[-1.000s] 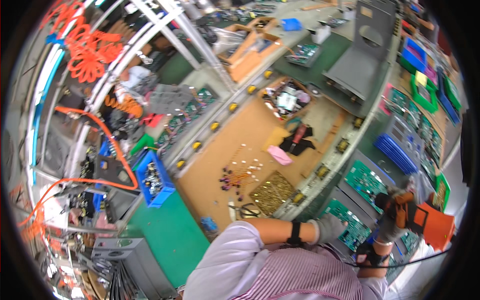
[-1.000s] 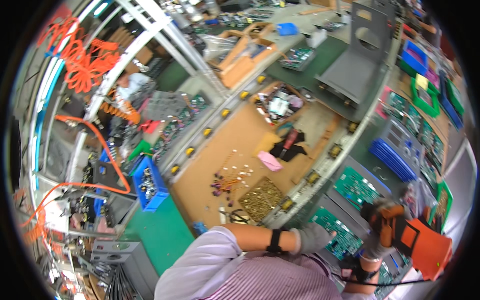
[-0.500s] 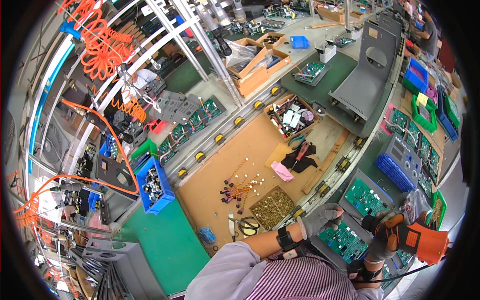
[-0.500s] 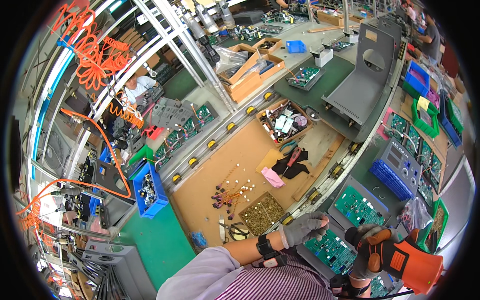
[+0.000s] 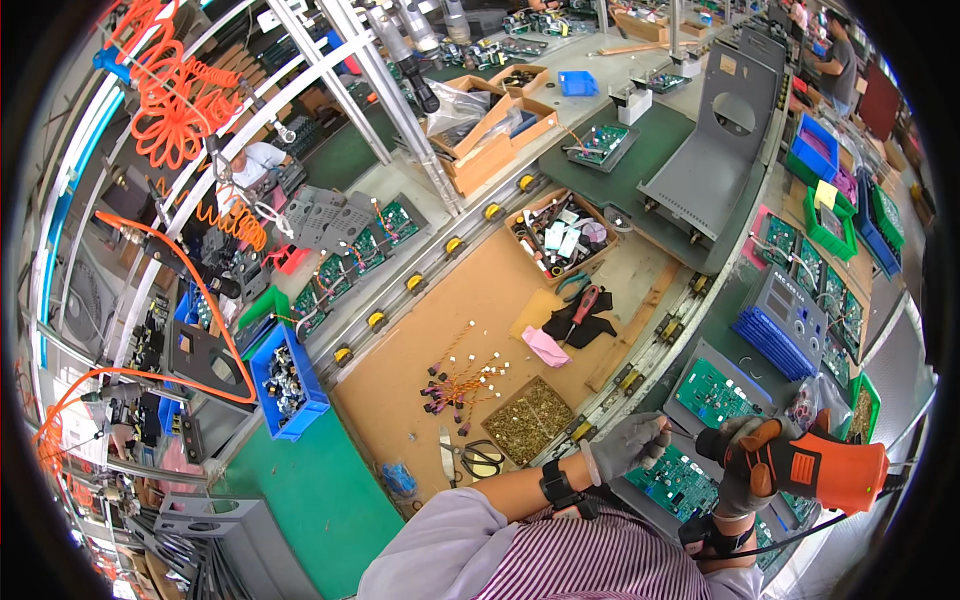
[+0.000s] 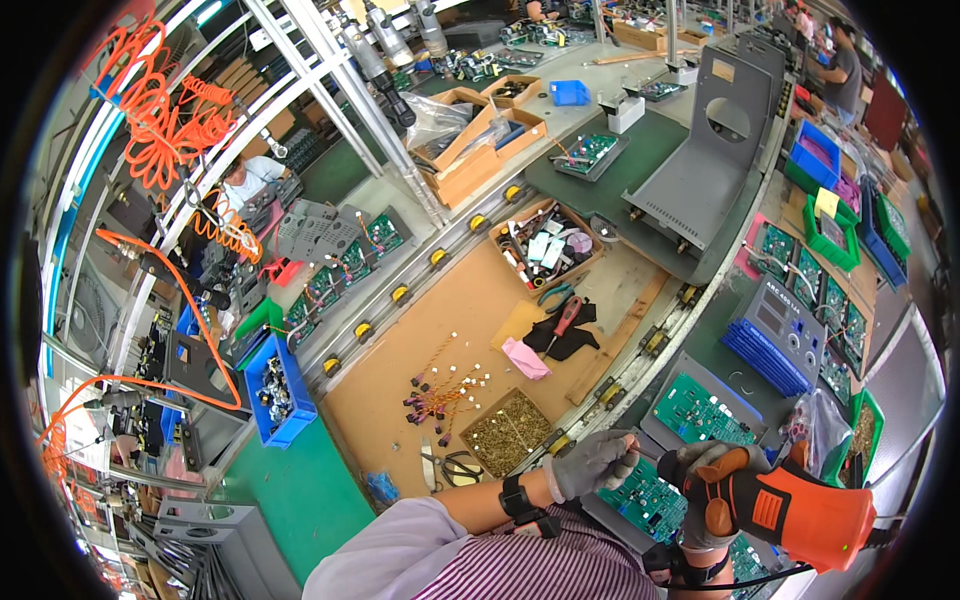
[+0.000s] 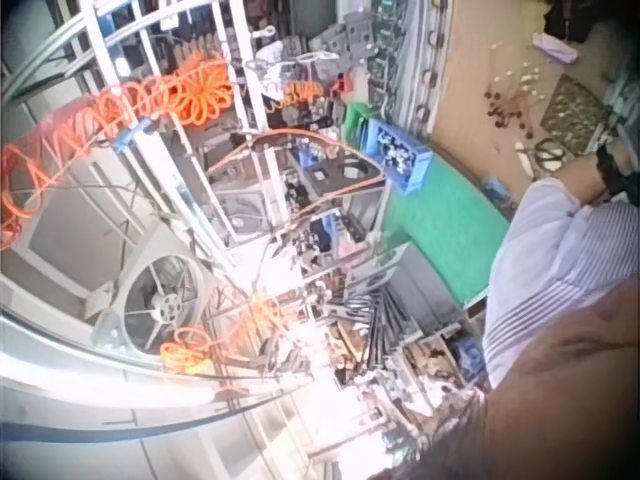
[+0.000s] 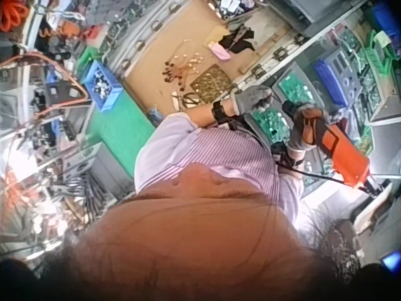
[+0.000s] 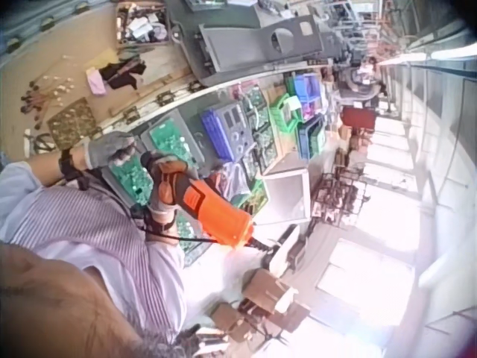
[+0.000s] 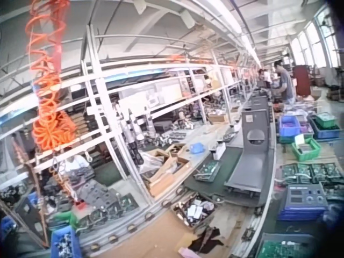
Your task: Use an electric screwdriver to secure components on circuit boards in a workshop environment.
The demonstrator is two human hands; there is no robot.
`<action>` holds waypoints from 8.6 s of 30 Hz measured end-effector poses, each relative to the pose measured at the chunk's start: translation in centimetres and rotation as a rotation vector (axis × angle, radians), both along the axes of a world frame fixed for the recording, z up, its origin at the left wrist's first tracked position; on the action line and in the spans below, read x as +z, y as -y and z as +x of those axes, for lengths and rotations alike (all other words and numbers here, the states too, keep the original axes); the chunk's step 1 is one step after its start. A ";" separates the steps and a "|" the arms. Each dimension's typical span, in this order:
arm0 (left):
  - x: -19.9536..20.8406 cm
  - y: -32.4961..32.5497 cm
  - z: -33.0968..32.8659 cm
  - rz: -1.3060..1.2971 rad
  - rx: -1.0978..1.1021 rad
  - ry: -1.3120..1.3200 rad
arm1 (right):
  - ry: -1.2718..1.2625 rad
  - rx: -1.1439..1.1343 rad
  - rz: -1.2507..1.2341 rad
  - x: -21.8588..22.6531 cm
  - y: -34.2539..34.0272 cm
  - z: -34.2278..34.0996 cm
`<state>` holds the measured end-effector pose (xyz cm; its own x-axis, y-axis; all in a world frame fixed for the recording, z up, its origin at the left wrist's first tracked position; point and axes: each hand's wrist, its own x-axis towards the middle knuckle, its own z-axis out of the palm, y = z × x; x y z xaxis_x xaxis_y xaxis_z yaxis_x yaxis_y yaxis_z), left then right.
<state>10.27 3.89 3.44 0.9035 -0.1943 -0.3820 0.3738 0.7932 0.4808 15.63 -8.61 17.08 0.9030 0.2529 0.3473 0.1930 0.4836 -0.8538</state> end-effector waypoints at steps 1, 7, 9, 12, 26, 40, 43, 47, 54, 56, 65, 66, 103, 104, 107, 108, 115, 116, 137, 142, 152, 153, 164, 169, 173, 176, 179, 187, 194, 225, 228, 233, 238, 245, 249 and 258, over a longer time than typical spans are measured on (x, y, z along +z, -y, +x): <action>0.4 0.1 0.1 0.016 -0.012 0.023 | -0.029 -0.027 0.019 -0.2 -0.1 0.1; -0.5 -1.2 0.8 -0.070 -0.023 0.093 | 0.005 0.270 0.090 -1.6 0.1 2.4; -1.2 -1.7 1.0 -0.065 -0.035 0.090 | -0.025 0.283 0.118 -1.7 -0.1 3.1; -0.3 -2.2 2.3 0.154 -0.130 -0.005 | -0.076 0.122 0.196 -3.7 -0.3 3.7; -5.8 -2.9 10.2 1.152 -0.107 0.105 | 0.047 -0.333 -0.212 -7.9 -2.1 12.6; -8.1 -0.4 11.7 1.290 -0.206 0.117 | 0.271 -0.265 -0.614 -7.5 -3.3 13.2; -8.6 -0.2 11.6 1.335 -0.184 0.120 | 0.180 -0.271 -0.563 -7.8 -3.8 12.9; -8.8 -0.1 11.9 1.348 -0.197 0.080 | 0.043 -0.278 -0.377 -8.2 -3.3 12.8; -9.6 -0.1 12.7 1.232 -0.196 0.070 | 0.218 -0.201 -0.226 -7.3 -3.2 11.6; -9.8 -0.3 12.2 1.197 -0.178 0.068 | 0.227 -0.240 -0.170 -5.5 -2.9 10.7; -15.9 -7.4 22.0 1.572 0.155 0.386 | 0.206 -0.277 0.087 -2.7 5.4 4.6; -14.4 -7.6 24.9 1.388 -0.125 0.006 | 0.214 -0.317 0.074 -2.4 6.0 4.4; -2.2 -6.6 25.6 0.515 -0.285 0.008 | 0.237 -0.700 0.065 -2.2 15.8 -0.2; -1.1 -5.7 23.8 0.514 -0.329 -0.008 | 0.284 -0.687 0.063 -1.6 15.9 -0.5; 1.4 -1.6 19.1 0.310 -0.568 0.144 | 0.269 -0.674 0.257 0.5 14.5 -0.8; 2.2 0.2 17.3 0.193 -0.636 0.174 | 0.262 -0.663 0.312 0.8 14.4 -1.2; 4.3 9.4 7.0 -0.056 -0.874 0.067 | 0.361 -0.412 0.288 2.2 16.6 -5.7; 4.1 10.2 6.1 -0.096 -0.849 0.086 | 0.363 -0.415 0.289 1.6 17.3 -6.4; 3.3 32.1 3.2 0.263 -0.694 0.117 | 0.068 -0.289 0.259 -2.2 37.6 -6.4; 2.8 33.2 4.3 0.276 -0.608 0.079 | 0.111 -0.262 0.253 -2.9 38.6 -5.4; 4.0 32.4 7.6 0.327 -0.668 0.069 | 0.082 -0.168 0.370 -2.0 38.4 -2.2; 4.0 32.6 7.8 0.355 -0.655 0.055 | 0.071 -0.224 0.311 -1.6 38.2 -2.1; 2.0 33.6 8.3 0.333 -0.783 0.067 | 0.065 -0.353 0.290 -3.5 39.3 -0.9; 0.5 34.1 11.1 0.433 -0.604 0.055 | 0.006 -0.577 0.116 -5.9 39.7 -0.3; -1.2 33.5 13.4 0.305 -0.540 0.055 | -0.028 -0.678 0.021 -7.7 40.2 0.5; -1.6 33.5 14.8 0.216 -0.515 0.061 | -0.008 -0.686 -0.104 -8.4 40.5 1.0; -2.1 33.5 15.5 0.255 -0.503 0.076 | -0.056 -0.663 -0.133 -8.5 40.3 1.2; -3.2 33.2 15.7 0.292 -0.444 0.040 | -0.151 -0.560 -0.291 -8.1 40.1 2.1; -3.8 33.0 15.7 0.159 -0.382 0.063 | 0.079 -0.514 -0.644 -7.6 39.7 3.8; -2.1 35.2 11.9 -0.019 -0.621 -0.014 | 0.055 -0.434 0.169 -3.9 39.5 4.1; -1.2 35.4 12.5 0.344 -0.664 0.147 | 0.022 -0.495 0.214 -4.7 39.8 4.5; -2.2 34.6 14.4 0.408 -0.402 0.094 | 0.006 -0.732 -0.029 -6.9 40.2 6.6; -4.0 31.0 16.2 0.140 -0.278 0.028 | 0.010 -0.810 -0.230 -8.0 40.5 8.2; -2.8 30.6 15.8 0.389 -0.304 -0.006 | -0.042 -0.781 -0.290 -7.5 39.7 9.0; -3.9 29.5 15.7 0.324 -0.352 0.049 | -0.120 -0.719 -0.340 -6.6 39.1 10.6; -3.1 30.4 15.6 0.361 -0.349 -0.022 | -0.115 -0.687 -0.328 -7.1 39.2 11.3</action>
